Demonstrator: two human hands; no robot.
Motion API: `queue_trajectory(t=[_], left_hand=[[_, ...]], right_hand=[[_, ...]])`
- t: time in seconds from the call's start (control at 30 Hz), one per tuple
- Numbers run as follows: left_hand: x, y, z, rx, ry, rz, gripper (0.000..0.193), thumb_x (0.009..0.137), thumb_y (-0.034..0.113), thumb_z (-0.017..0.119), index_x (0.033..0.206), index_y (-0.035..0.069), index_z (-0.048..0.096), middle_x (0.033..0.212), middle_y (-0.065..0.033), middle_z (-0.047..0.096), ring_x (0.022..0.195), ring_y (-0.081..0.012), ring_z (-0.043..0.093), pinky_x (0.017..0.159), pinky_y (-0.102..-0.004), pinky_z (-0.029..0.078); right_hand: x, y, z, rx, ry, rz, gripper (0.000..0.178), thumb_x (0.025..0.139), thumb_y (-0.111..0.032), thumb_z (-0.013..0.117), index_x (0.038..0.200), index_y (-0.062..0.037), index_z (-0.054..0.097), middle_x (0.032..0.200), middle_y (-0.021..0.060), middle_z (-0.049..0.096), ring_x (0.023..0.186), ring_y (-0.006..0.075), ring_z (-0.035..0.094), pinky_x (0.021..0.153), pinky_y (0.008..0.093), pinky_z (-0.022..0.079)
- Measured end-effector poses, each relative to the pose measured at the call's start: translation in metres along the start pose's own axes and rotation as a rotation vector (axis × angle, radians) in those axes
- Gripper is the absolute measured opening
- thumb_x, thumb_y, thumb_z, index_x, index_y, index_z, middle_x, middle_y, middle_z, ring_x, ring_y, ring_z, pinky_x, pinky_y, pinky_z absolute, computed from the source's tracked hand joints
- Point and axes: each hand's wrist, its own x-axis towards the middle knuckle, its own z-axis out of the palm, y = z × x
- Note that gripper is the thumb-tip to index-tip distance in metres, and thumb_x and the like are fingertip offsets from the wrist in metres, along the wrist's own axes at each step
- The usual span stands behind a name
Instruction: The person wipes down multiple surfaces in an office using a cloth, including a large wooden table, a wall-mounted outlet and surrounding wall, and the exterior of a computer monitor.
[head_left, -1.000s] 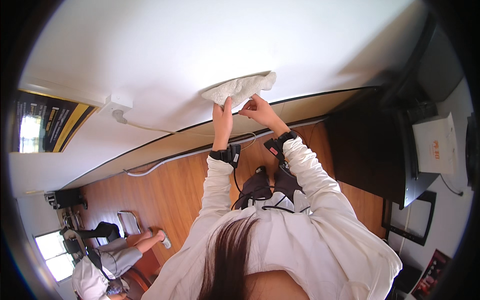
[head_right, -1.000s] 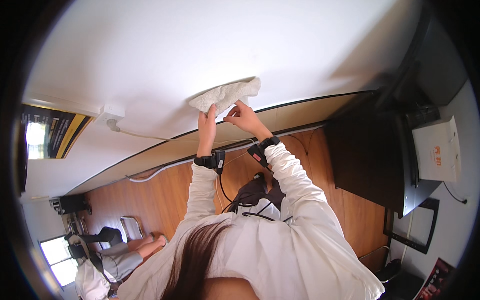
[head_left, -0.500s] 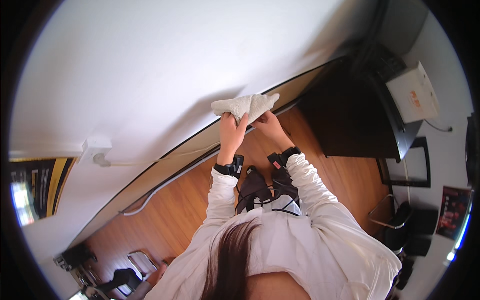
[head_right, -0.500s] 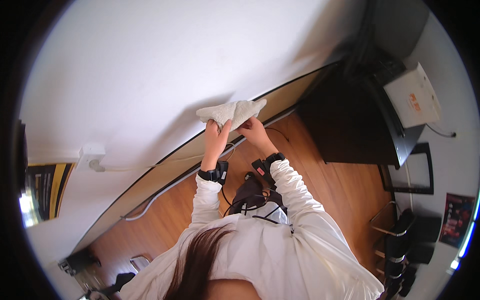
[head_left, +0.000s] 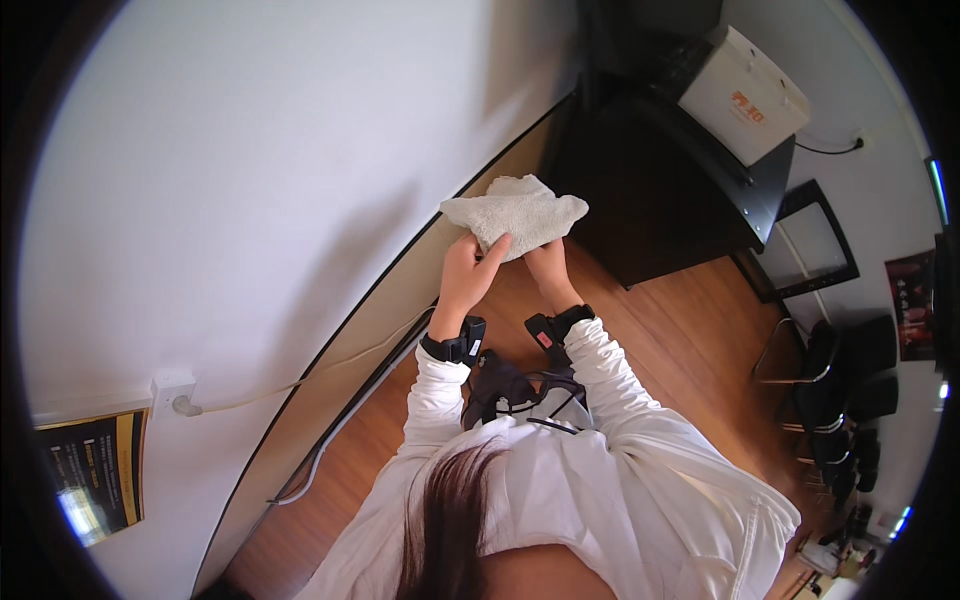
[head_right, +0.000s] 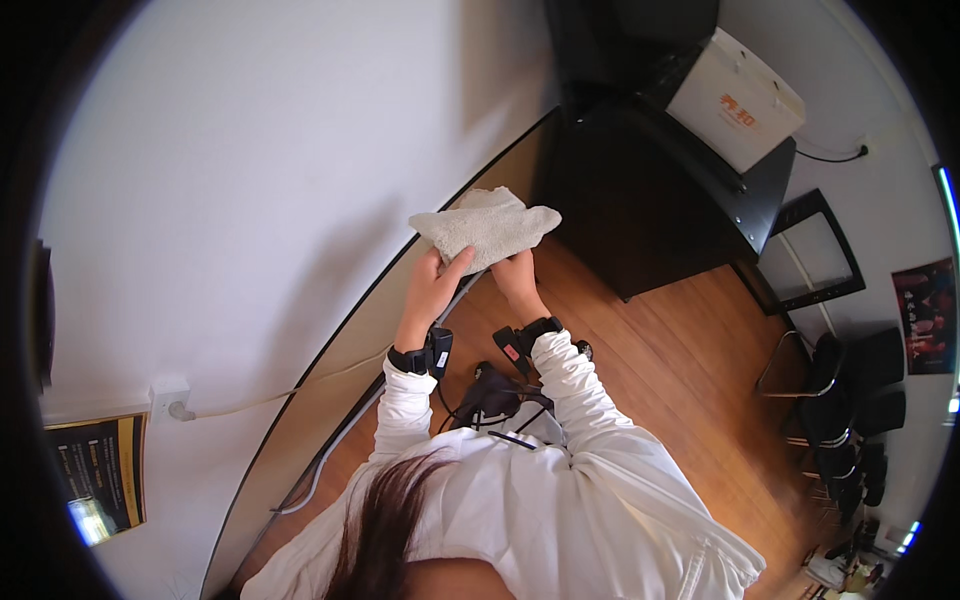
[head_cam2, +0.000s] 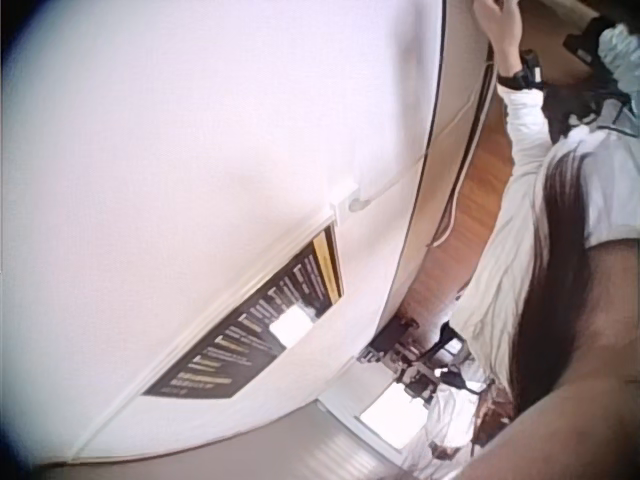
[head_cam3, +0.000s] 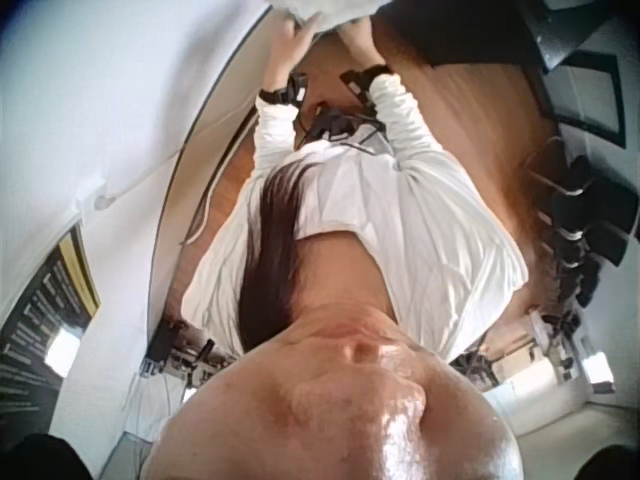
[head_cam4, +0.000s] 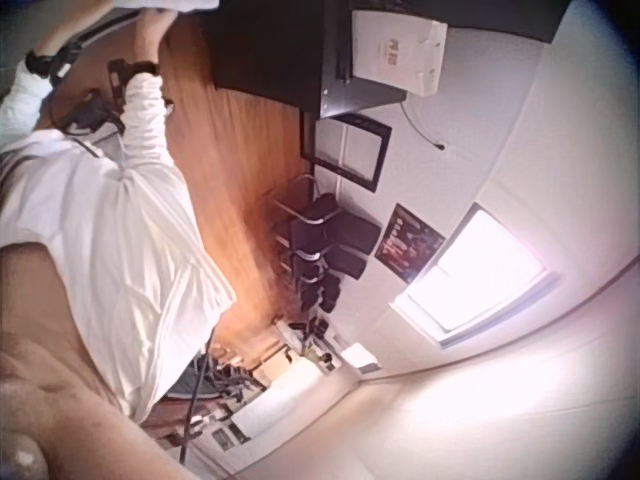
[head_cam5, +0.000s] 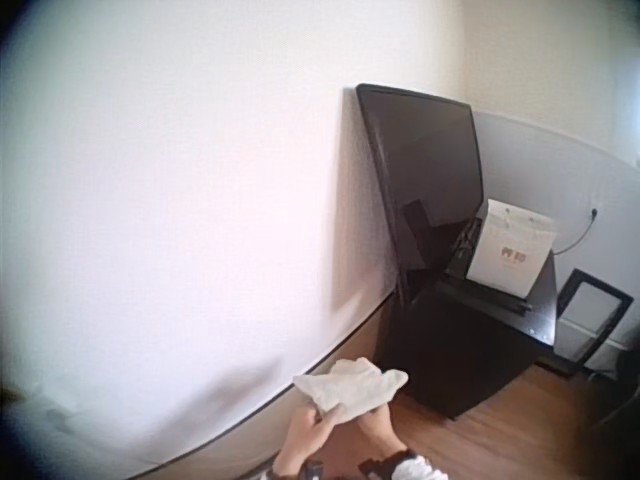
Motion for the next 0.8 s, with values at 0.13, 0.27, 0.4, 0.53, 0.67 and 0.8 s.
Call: queue_trajectory(t=[0.13,0.27,0.4,0.53,0.67,0.8], left_hand=[[0.015,0.022,0.057,0.008,-0.061,0.0,0.04,0.092,0.031,0.061,0.11,-0.004,0.061,0.09,-0.0066,0.066,0.078,-0.0113,0.057,0.071,-0.0271,0.045],[0.028,0.031,0.124,-0.061,0.012,0.168,0.036,0.092,0.03,0.061,0.107,-0.003,0.062,0.092,-0.0107,0.064,0.072,-0.0128,0.057,0.064,-0.028,0.045],[0.042,0.049,0.184,-0.036,0.032,0.132,0.035,0.092,0.031,0.06,0.1,-0.003,0.064,0.083,-0.0093,0.064,0.071,-0.0152,0.057,0.064,-0.0302,0.045],[0.062,0.055,0.243,-0.004,0.117,0.164,0.037,0.092,0.034,0.059,0.095,-0.003,0.065,0.076,-0.0088,0.064,0.069,-0.0149,0.057,0.063,-0.0306,0.045],[0.083,0.068,0.28,-0.019,0.099,0.117,0.039,0.093,0.035,0.058,0.094,-0.004,0.064,0.073,-0.0096,0.064,0.067,-0.0147,0.057,0.062,-0.0305,0.045],[0.111,0.078,0.304,-0.062,0.077,0.059,0.042,0.092,0.036,0.058,0.09,-0.006,0.064,0.07,-0.0077,0.063,0.066,-0.012,0.055,0.061,-0.0297,0.044]], right_hand=[[0.016,-0.006,-0.062,0.076,0.048,-0.041,0.044,0.084,-0.004,0.067,0.125,0.002,0.052,0.121,0.0096,0.06,0.113,0.0195,0.056,0.094,0.0319,0.045],[0.03,-0.028,-0.125,0.038,0.062,-0.023,0.045,0.084,-0.004,0.067,0.126,0.0016,0.051,0.122,0.0092,0.06,0.112,0.019,0.056,0.094,0.0318,0.045],[0.041,-0.045,-0.194,0.131,0.011,-0.08,0.042,0.084,-0.003,0.065,0.123,0.0016,0.053,0.119,0.0091,0.061,0.108,0.0184,0.058,0.09,0.0308,0.047],[0.053,-0.05,-0.259,0.069,-0.012,0.066,0.03,0.084,-0.001,0.063,0.113,0.0026,0.059,0.106,0.0084,0.066,0.095,0.0161,0.063,0.081,0.0286,0.05],[0.058,-0.066,-0.292,0.108,0.022,0.081,0.022,0.084,-0.002,0.064,0.105,0.0042,0.063,0.093,0.0076,0.069,0.082,0.0124,0.064,0.073,0.0263,0.05],[0.072,-0.075,-0.315,0.065,0.025,0.065,0.019,0.084,-0.003,0.065,0.101,0.005,0.062,0.089,0.0071,0.069,0.078,0.0108,0.062,0.071,0.0246,0.049]])
